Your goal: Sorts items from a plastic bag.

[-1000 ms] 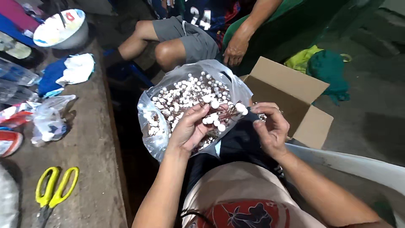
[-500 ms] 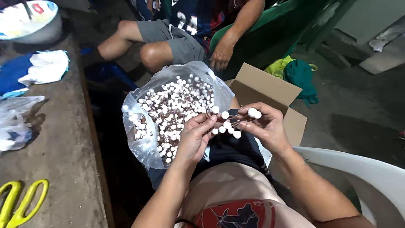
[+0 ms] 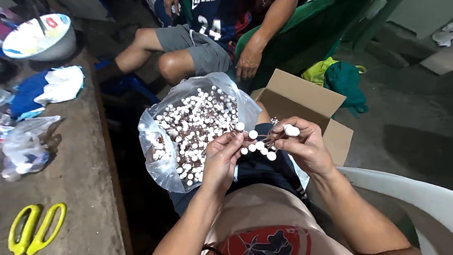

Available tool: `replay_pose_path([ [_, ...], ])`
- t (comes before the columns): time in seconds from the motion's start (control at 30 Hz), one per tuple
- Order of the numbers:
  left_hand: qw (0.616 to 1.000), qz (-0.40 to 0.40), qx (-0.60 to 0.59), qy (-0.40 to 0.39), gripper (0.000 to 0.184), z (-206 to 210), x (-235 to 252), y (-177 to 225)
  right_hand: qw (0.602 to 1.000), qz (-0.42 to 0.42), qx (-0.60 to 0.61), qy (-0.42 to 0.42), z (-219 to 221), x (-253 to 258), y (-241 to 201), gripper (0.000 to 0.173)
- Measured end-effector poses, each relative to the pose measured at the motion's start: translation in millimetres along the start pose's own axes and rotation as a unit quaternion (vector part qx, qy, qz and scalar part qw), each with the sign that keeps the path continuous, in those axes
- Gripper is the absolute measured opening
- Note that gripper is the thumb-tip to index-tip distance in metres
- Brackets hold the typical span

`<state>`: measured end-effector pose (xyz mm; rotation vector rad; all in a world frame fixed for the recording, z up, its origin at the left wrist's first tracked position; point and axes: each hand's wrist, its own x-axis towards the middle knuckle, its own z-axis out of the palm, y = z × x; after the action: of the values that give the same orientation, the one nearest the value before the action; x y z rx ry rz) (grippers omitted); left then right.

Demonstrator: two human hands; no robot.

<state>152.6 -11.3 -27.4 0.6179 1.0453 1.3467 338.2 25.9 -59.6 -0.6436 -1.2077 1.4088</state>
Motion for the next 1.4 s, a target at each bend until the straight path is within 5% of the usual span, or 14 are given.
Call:
replay_pose_path([
  [0.33,0.988,-0.092,-0.112,0.058,0.035,-2.8,7.3,9.5,0.999,0.005,0.034,0.037,-16.9,8.7,-5.3,0.023],
  [0.53,0.994,-0.053,0.057,-0.076,0.023,11.9,3.4,-4.1,0.998,0.009,0.06,0.025,-24.3,10.0,-14.7,0.026],
  [0.67,0.968,-0.071,0.181,-0.158,0.008,49.5,17.0,-15.0,0.997,-0.062,0.021,0.036,-43.6,12.8,-36.5,0.026],
  [0.73,0.964,-0.039,0.202,-0.167,0.007,76.3,39.9,-25.4,0.993,-0.094,-0.024,0.067,-52.7,13.8,-44.9,0.026],
  [0.9,0.939,0.007,0.249,-0.236,0.052,113.5,82.8,-33.4,0.974,-0.139,-0.082,0.16,-71.4,19.2,-48.3,0.026],
  [1.03,0.936,0.174,0.21,-0.222,0.055,104.1,68.2,-35.1,0.976,-0.118,-0.077,0.168,-81.9,22.5,-38.6,0.027],
  [1.17,0.886,0.329,0.253,-0.207,0.039,91.6,74.7,-45.0,0.99,-0.061,-0.045,0.121,-76.1,21.6,-29.6,0.026],
  [1.4,0.919,0.285,0.216,-0.164,0.016,74.7,68.9,-40.4,0.996,-0.024,-0.043,0.069,-75.5,20.5,-32.6,0.028],
])
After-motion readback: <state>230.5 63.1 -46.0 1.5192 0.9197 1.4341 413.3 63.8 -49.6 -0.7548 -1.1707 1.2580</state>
